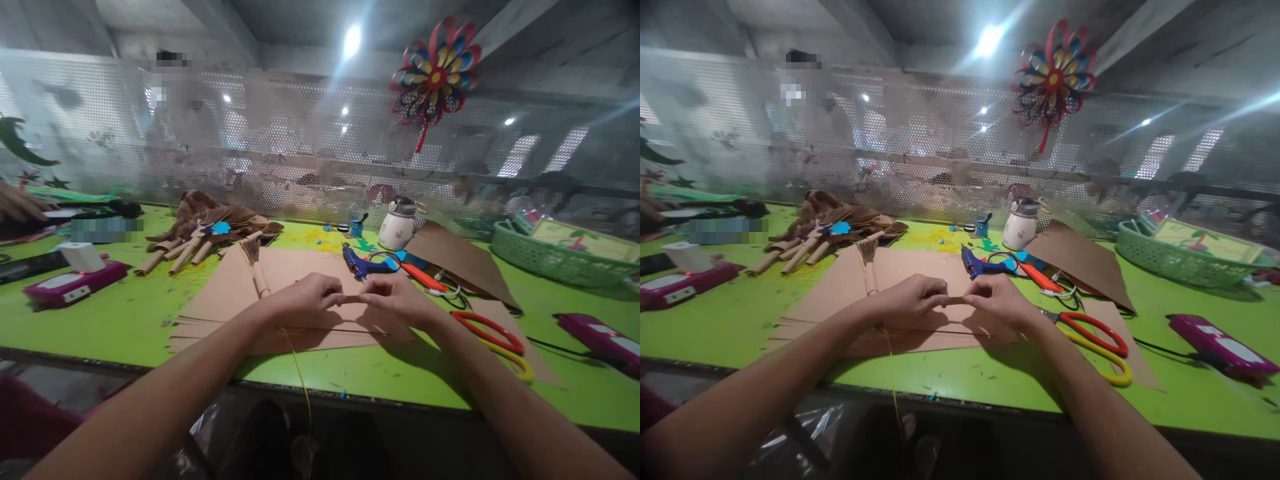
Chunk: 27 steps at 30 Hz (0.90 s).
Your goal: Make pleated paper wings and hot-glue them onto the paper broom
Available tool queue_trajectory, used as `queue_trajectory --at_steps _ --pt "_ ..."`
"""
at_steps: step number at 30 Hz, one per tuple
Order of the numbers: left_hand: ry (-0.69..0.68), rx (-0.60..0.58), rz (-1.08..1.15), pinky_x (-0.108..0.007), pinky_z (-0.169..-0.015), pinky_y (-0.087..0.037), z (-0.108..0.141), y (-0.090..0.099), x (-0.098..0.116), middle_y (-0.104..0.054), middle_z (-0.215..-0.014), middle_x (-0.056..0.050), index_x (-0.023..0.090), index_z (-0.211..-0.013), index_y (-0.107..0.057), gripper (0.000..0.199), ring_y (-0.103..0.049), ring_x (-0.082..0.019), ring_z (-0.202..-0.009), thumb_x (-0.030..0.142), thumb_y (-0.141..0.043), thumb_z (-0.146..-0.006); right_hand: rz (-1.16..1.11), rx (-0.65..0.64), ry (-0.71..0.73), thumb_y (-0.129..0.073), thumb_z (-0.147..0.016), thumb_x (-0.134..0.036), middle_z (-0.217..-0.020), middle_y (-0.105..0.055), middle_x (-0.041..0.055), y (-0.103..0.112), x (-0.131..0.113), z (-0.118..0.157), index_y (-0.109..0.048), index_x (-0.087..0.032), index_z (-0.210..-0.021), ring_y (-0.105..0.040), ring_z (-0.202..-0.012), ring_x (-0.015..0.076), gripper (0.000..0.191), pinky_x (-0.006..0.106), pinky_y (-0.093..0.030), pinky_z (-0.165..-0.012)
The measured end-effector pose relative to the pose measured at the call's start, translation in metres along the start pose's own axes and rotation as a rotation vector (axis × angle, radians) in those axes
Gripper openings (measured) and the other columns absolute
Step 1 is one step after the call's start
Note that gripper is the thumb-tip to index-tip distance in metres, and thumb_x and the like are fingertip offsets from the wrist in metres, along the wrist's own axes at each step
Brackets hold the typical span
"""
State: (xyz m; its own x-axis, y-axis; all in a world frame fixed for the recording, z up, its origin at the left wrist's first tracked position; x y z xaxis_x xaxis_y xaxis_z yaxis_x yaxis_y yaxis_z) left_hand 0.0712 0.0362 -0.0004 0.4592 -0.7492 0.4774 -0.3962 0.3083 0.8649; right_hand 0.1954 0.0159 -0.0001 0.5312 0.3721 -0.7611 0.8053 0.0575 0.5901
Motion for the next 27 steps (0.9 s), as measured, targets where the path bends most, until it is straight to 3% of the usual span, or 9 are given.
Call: queue_trajectory --at_steps 8,14,18,22,27 --pt "0.080 -0.019 0.222 -0.021 -0.044 -0.028 0.000 0.004 -0.009 -0.047 -0.045 0.005 0.015 -0.067 -0.055 0.035 -0.039 -0.009 -0.043 0.045 -0.046 -0.083 -0.327 0.037 -0.129 -0.070 -0.064 -0.034 -0.053 -0.050 -0.0028 0.002 0.014 0.000 -0.063 -0.016 -0.062 -0.040 -0.051 0.0095 0.019 0.026 -0.029 -0.051" --pt "0.074 -0.148 0.614 -0.019 -0.040 -0.026 0.004 -0.001 -0.002 -0.048 -0.041 0.006 0.015 -0.074 -0.057 0.038 -0.035 -0.006 -0.035 0.050 -0.048 -0.082 -0.511 0.078 -0.072 -0.073 -0.065 -0.030 -0.060 -0.052 -0.0024 0.007 0.007 0.001 -0.068 -0.016 -0.084 -0.042 -0.055 0.0094 0.024 0.027 -0.035 -0.056" --pt "0.044 -0.225 0.806 -0.019 -0.044 -0.030 0.008 -0.003 0.006 -0.055 -0.049 0.004 0.015 -0.080 -0.059 0.029 -0.043 -0.005 -0.041 0.041 -0.050 -0.085 -0.590 0.068 -0.053 -0.072 -0.067 -0.029 -0.065 -0.055 -0.0005 0.013 0.005 0.003 -0.069 -0.017 -0.085 -0.046 -0.059 0.0107 0.022 0.028 -0.039 -0.059" --pt "0.056 -0.261 1.006 -0.020 -0.053 -0.038 0.009 -0.008 0.006 -0.063 -0.063 -0.001 0.015 -0.084 -0.056 0.020 -0.054 -0.007 -0.053 0.033 -0.050 -0.087 -0.736 0.061 -0.022 -0.053 -0.083 -0.038 -0.082 -0.061 0.0070 0.014 0.001 0.004 -0.066 -0.017 -0.094 -0.053 -0.070 0.0158 0.027 0.034 -0.044 -0.068" --pt "0.023 -0.389 1.252 -0.021 -0.053 -0.040 0.010 -0.023 0.012 -0.063 -0.064 -0.003 0.015 -0.086 -0.052 0.016 -0.058 -0.010 -0.055 0.029 -0.046 -0.089 -0.827 -0.079 0.030 -0.055 -0.082 -0.031 -0.094 -0.061 0.0077 -0.001 -0.013 0.008 -0.064 -0.020 -0.104 -0.056 -0.079 0.0179 0.025 0.037 -0.045 -0.076"
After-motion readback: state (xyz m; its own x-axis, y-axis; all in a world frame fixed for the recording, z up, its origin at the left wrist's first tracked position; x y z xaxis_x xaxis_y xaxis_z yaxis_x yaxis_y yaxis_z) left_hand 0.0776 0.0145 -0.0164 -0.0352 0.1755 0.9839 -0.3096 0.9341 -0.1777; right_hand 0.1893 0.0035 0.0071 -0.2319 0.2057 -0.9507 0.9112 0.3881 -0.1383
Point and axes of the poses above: each hand's wrist, its own z-axis away from the middle knuckle, its own y-axis out of the back of the hand, x = y × z, the point moved 8 cm from there along -z, towards the middle knuckle
